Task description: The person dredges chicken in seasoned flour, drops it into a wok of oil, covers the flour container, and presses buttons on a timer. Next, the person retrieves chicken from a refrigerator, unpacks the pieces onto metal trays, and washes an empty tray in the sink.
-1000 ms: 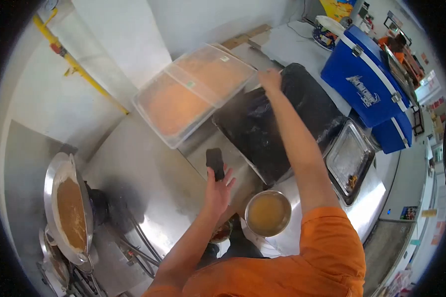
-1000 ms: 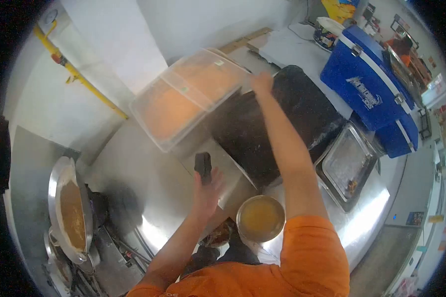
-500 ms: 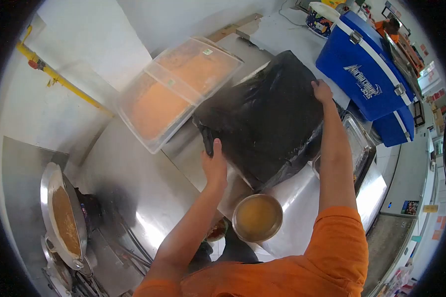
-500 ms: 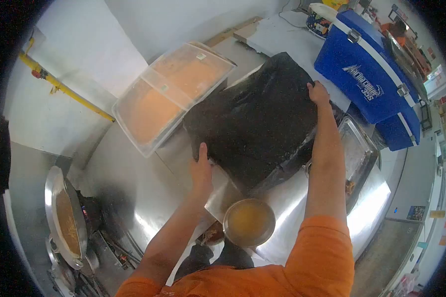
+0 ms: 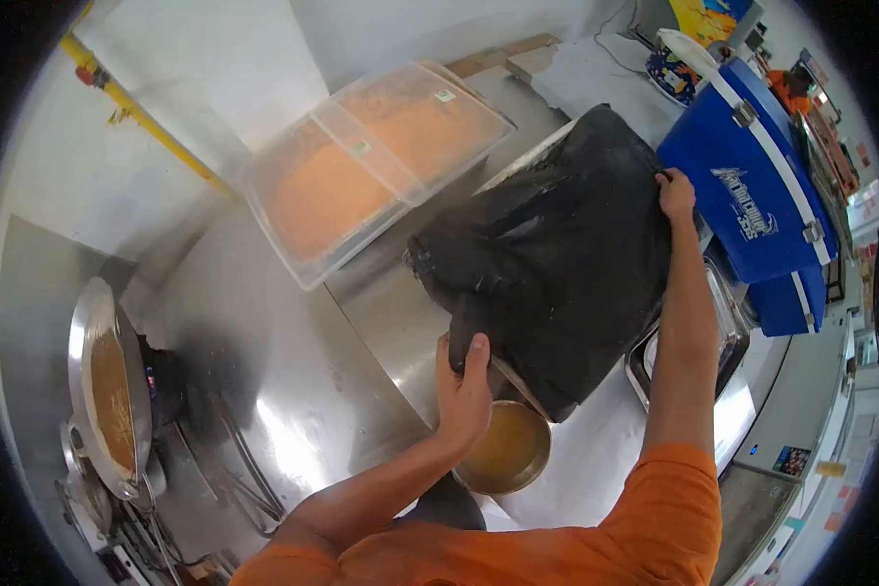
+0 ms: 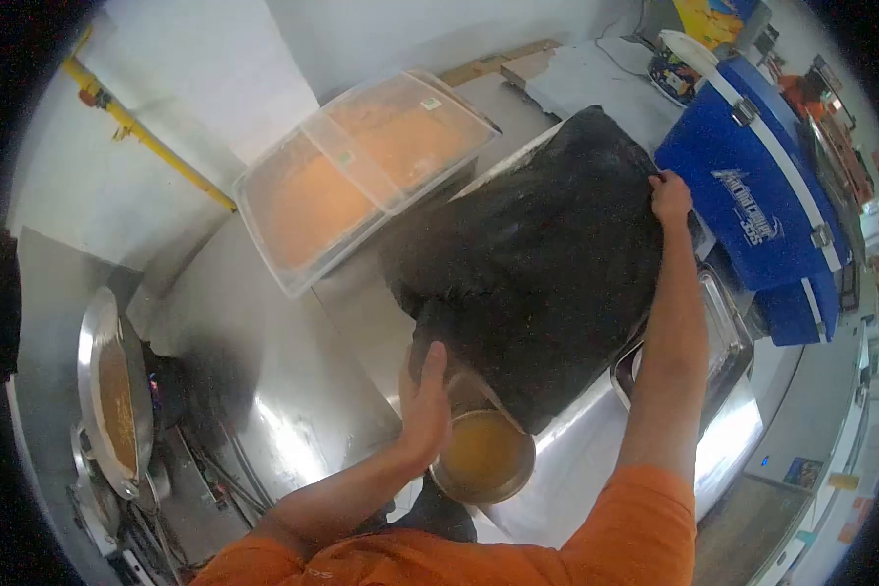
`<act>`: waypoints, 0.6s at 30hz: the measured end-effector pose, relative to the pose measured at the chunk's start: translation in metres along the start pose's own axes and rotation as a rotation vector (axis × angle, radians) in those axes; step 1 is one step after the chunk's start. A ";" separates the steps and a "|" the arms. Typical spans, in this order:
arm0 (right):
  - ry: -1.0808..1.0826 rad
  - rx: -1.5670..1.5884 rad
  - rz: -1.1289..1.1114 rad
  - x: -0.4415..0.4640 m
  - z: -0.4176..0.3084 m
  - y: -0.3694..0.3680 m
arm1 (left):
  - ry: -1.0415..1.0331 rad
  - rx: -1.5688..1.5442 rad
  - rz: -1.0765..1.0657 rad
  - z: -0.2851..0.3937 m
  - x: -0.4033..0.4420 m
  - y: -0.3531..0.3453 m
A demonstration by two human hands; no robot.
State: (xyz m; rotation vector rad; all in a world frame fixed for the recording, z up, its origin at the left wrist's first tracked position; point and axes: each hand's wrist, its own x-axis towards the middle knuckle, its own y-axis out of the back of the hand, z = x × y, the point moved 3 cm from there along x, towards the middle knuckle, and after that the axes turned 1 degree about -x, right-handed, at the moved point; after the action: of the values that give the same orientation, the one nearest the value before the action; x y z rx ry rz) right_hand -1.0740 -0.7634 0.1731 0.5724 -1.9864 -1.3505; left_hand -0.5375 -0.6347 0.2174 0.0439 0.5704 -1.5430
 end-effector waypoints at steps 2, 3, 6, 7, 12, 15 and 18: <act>0.017 0.009 0.019 0.009 -0.013 0.022 | -0.004 -0.064 -0.055 0.023 -0.010 -0.002; 0.038 0.025 0.027 0.019 -0.011 0.029 | -0.011 -0.097 -0.082 0.036 -0.016 -0.002; 0.136 0.072 0.080 0.050 -0.038 0.063 | -0.049 -0.204 -0.132 0.079 -0.026 0.000; 0.182 0.075 0.109 0.057 -0.054 0.079 | -0.067 -0.240 -0.130 0.091 -0.026 0.002; 0.313 -0.146 0.121 0.086 -0.169 0.116 | -0.209 -0.310 0.030 0.170 0.028 0.033; 0.208 -0.118 0.061 0.100 -0.230 0.066 | -0.414 -0.380 -0.047 0.206 0.088 0.071; 0.016 0.019 0.036 0.076 -0.303 0.040 | -0.419 -0.288 -0.002 0.229 0.150 0.113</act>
State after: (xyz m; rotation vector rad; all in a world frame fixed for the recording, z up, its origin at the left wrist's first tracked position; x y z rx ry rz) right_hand -0.9056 -0.9941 0.3064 0.5518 -1.9895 -1.3023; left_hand -0.3691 -0.8536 0.3246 -0.4891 0.4495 -1.4045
